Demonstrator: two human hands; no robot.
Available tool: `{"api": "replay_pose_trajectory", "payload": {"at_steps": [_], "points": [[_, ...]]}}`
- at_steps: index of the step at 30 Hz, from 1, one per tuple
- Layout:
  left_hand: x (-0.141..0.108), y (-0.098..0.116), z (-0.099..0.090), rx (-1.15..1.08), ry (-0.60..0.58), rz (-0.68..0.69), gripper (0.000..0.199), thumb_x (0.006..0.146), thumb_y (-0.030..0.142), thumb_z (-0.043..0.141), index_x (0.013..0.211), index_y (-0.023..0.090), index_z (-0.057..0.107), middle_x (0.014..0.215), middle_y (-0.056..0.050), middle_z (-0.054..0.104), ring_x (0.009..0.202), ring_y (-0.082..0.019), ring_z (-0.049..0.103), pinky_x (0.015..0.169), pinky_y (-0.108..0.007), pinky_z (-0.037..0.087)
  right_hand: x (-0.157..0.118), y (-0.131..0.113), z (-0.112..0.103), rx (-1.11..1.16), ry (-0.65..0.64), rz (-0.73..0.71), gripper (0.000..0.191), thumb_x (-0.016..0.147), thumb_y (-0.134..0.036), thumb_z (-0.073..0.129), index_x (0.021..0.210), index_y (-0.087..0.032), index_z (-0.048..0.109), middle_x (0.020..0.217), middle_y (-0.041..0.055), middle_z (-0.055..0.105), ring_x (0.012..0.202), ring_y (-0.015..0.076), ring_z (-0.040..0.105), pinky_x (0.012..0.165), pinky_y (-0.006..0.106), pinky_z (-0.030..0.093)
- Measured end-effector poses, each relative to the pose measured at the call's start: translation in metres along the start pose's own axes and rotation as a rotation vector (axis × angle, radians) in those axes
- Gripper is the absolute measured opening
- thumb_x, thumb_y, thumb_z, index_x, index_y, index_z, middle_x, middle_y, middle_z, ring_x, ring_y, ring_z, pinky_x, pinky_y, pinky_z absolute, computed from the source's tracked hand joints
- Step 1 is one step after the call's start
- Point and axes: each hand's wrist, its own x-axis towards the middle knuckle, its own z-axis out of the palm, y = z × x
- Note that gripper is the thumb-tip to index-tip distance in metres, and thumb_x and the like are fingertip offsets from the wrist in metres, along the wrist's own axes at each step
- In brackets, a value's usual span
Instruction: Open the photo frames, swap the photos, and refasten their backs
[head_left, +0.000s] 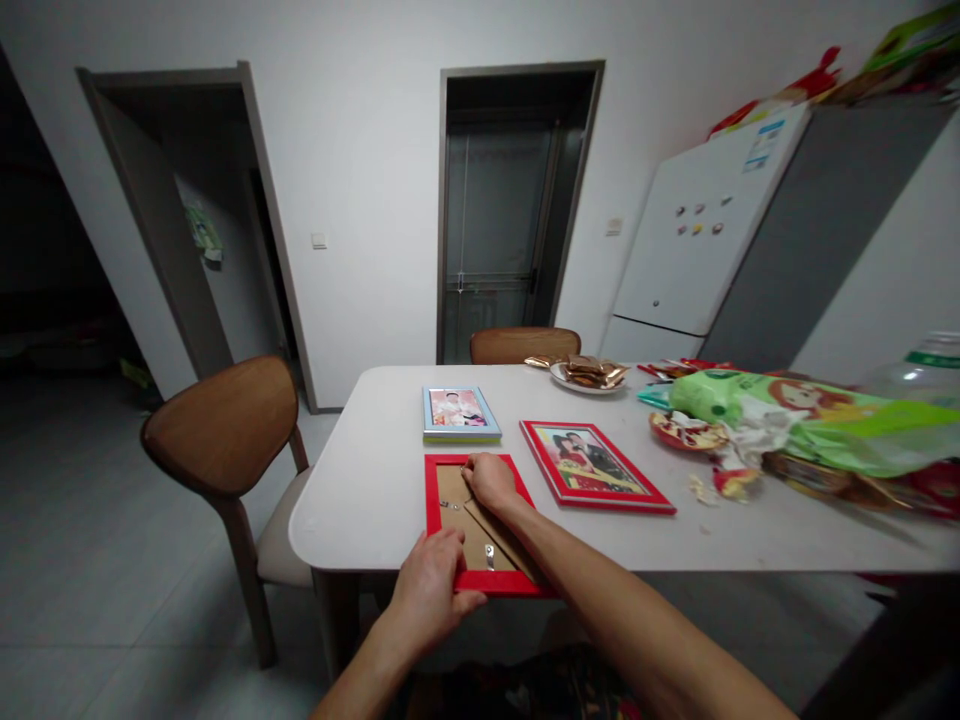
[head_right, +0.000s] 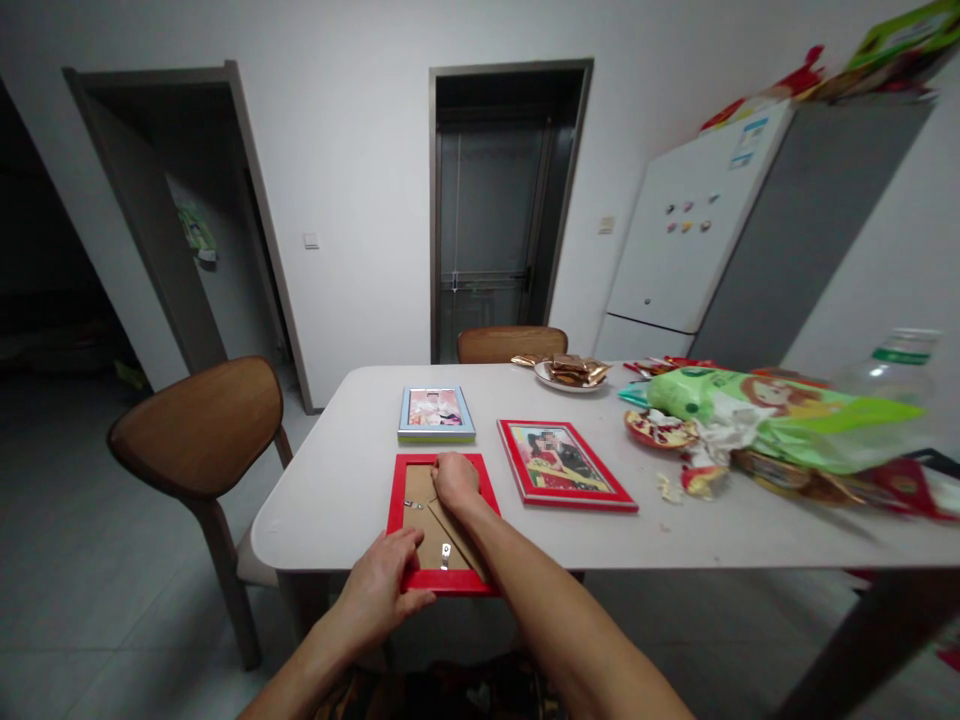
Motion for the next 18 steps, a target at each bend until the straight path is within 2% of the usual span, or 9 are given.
{"api": "replay_pose_trajectory", "payload": {"at_steps": [6,10,13,15,18], "points": [[-0.001,0.002,-0.004,0.002,-0.015,-0.027,0.062,0.059,0.032,0.067,0.115,0.015,0.045,0.114,-0.011,0.052,0.106,-0.025,0.045,0.094,-0.037,0.032,0.009,0.002,0.001,0.044,0.034,0.095,0.026,0.076,-0.026,0.043,0.084,-0.012,0.063,0.088,0.0160,0.064,0.076,0.0208,0.058,0.060,0.026,0.037],[-0.002,0.012,-0.002,0.053,-0.027,-0.045,0.063,0.056,0.034,0.068,0.112,0.015,0.046,0.118,-0.013,0.050,0.111,-0.028,0.043,0.098,-0.044,0.025,0.007,-0.001,-0.005,0.130,0.070,0.077,0.022,0.073,-0.024,0.046,0.077,-0.012,0.064,0.083,0.0159,0.064,0.076,0.0212,0.059,0.061,0.027,0.038],[0.000,0.020,0.007,0.136,-0.072,-0.033,0.055,0.056,0.026,0.067,0.107,0.013,0.048,0.125,-0.016,0.043,0.118,-0.031,0.035,0.100,-0.049,0.019,0.002,0.005,-0.016,0.243,0.083,0.008,0.022,0.073,-0.026,0.046,0.075,-0.014,0.064,0.080,0.0103,0.066,0.073,0.0176,0.059,0.064,0.025,0.040],[0.003,0.022,0.010,0.151,-0.090,-0.013,0.048,0.059,0.017,0.062,0.105,0.012,0.049,0.126,-0.017,0.042,0.119,-0.029,0.034,0.101,-0.048,0.018,-0.002,0.016,-0.029,0.322,0.106,-0.020,0.022,0.073,-0.027,0.046,0.081,-0.015,0.064,0.084,0.0075,0.066,0.077,0.0156,0.058,0.068,0.023,0.041],[0.007,0.020,0.000,0.070,0.027,-0.023,0.045,0.062,0.013,0.056,0.106,0.013,0.047,0.120,-0.015,0.048,0.114,-0.027,0.041,0.100,-0.045,0.023,-0.014,0.039,-0.047,0.456,0.183,0.031,0.032,0.077,-0.031,0.040,0.095,-0.014,0.058,0.092,0.0081,0.063,0.081,0.0154,0.058,0.069,0.024,0.043]]}}
